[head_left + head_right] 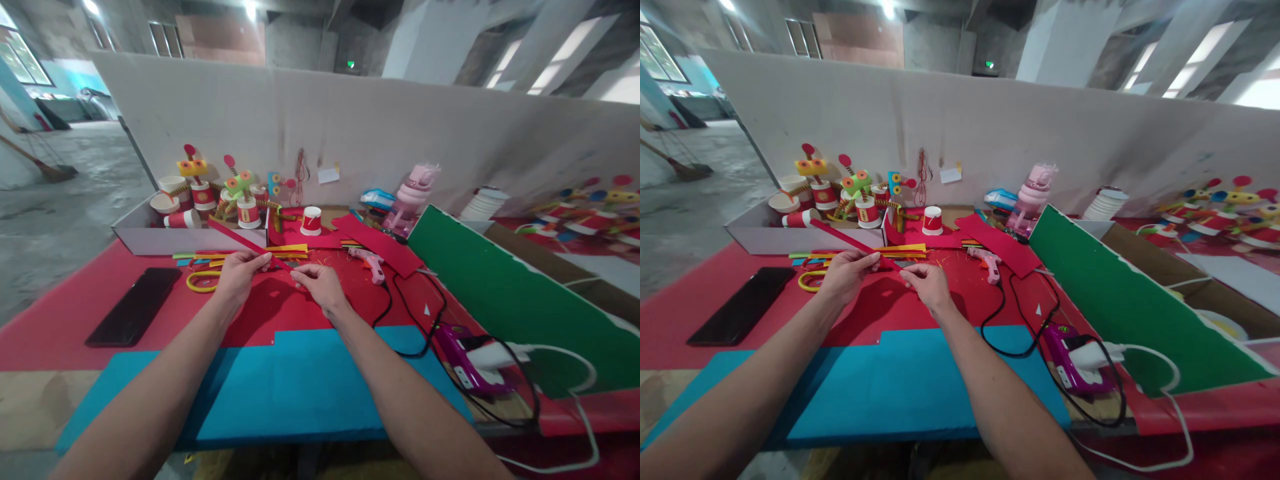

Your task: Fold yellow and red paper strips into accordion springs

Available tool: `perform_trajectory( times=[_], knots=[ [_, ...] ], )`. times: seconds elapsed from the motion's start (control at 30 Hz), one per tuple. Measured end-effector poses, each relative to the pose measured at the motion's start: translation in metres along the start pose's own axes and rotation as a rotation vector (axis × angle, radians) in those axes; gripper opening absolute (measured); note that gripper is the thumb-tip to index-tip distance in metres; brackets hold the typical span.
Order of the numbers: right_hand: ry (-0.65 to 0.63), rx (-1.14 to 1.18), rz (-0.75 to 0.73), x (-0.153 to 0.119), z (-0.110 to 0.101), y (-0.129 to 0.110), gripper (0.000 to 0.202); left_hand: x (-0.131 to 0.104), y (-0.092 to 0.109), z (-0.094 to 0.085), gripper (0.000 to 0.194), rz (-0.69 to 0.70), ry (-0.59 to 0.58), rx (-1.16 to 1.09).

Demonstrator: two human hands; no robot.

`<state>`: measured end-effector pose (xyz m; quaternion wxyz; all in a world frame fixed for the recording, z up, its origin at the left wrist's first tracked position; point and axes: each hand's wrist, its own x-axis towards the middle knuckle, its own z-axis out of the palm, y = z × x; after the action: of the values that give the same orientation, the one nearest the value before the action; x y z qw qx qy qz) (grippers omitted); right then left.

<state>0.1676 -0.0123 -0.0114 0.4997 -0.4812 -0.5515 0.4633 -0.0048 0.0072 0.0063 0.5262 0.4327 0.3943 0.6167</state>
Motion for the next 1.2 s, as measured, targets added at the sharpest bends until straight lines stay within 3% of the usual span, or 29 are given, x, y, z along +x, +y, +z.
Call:
perform_trajectory(
  times=[0.17,0.3,0.47,0.63,0.8,1.03,1.2],
  knots=[
    [-0.019,0.092,0.054,0.001,0.000,0.003,0.026,-0.004,0.003,0.004,0.025,0.022,0.012,-0.031],
    [-0.025,0.078,0.041,0.001,-0.003,0.003,0.027,-0.008,0.001,0.007,0.025,-0.057,-0.098,-0.005],
    [-0.053,0.089,0.033,0.000,-0.002,0.001,0.026,-0.012,-0.010,0.011,0.026,-0.087,-0.212,0.197],
    [-0.092,0.104,0.054,-0.001,-0.002,0.001,0.025,-0.010,-0.013,0.010,0.026,-0.076,-0.174,0.177],
    [-0.084,0.097,0.081,-0.002,-0.003,0.000,0.023,-0.002,0.001,-0.002,0.028,-0.106,-0.053,0.042],
    [-0.136,0.098,0.089,-0.001,-0.006,0.002,0.024,0.015,0.019,-0.030,0.026,-0.034,0.054,-0.068],
    [-0.171,0.101,0.135,0.002,-0.012,0.003,0.028,0.021,0.029,-0.052,0.029,-0.096,0.016,-0.076]
  ],
)
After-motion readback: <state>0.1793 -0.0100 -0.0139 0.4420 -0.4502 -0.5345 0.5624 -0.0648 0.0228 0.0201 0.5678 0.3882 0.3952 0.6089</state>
